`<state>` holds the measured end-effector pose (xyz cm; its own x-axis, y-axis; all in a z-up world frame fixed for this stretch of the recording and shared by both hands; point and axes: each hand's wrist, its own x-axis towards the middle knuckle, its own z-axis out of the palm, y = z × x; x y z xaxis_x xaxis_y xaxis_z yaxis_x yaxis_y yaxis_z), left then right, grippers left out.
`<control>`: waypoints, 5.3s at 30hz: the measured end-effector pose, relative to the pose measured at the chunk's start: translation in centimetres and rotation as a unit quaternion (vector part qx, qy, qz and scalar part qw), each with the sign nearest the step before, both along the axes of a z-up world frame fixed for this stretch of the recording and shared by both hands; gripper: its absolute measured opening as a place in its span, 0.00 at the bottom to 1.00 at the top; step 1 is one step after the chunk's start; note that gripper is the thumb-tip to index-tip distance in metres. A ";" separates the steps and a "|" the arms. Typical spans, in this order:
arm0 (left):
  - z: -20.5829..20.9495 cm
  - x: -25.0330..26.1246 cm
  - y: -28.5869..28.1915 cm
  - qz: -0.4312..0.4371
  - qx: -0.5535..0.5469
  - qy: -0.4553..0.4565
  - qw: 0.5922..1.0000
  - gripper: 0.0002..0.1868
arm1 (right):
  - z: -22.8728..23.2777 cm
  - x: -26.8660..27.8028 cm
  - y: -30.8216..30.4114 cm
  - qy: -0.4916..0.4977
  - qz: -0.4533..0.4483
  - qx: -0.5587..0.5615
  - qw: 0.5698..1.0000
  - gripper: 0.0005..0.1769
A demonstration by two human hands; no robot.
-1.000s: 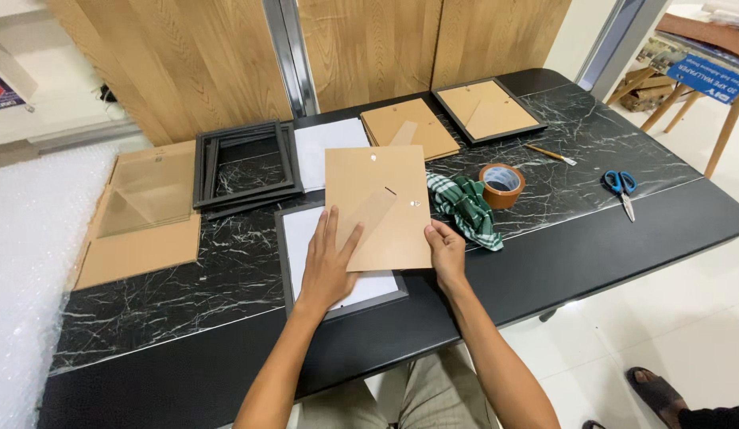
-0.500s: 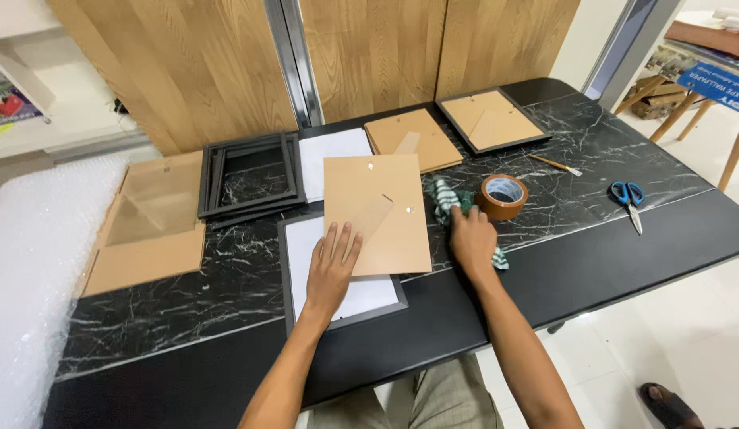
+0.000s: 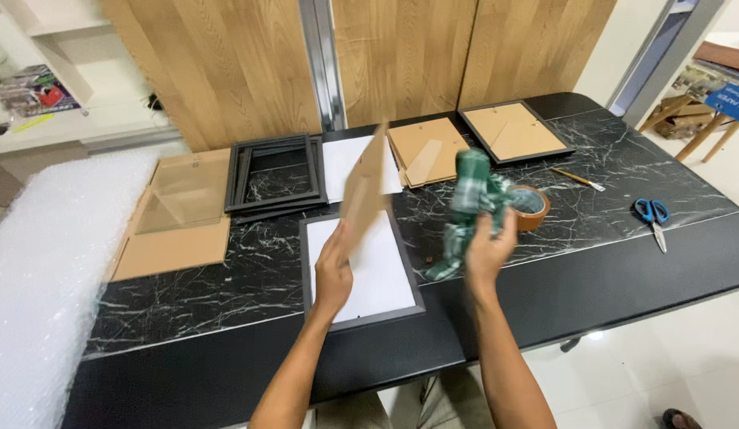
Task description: The person repeatedly wipes the glass and cardboard backing of several picture frames with a green cloth on a black marble table. They handle each frame one at a time, wiping both sides and stacking the frames after cleaning.
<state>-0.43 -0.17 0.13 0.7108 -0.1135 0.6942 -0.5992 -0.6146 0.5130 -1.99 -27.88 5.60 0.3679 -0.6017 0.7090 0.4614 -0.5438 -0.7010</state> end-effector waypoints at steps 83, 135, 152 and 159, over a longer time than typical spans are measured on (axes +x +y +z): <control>2.8 17.1 -2.6 -0.138 0.164 0.117 0.970 0.18 | 6.8 12.6 0.0 0.445 0.315 -0.412 0.730 0.25; -2.0 17.6 2.1 -0.017 -0.351 0.301 0.887 0.39 | -9.3 23.1 0.1 0.313 0.220 0.102 0.918 0.08; -2.7 28.1 1.4 0.193 0.247 0.023 0.949 0.08 | -7.9 34.4 4.0 0.380 0.027 -0.423 0.822 0.07; 0.0 25.2 1.3 0.166 0.287 0.089 0.939 0.11 | -4.7 29.9 4.9 0.408 0.027 -0.504 0.761 0.20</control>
<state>24.81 1.14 0.17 0.8717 -0.1842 0.4541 -0.2616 -0.9585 0.1134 27.92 -23.01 0.88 0.9381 0.1275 0.3220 0.1365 -0.9906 -0.0053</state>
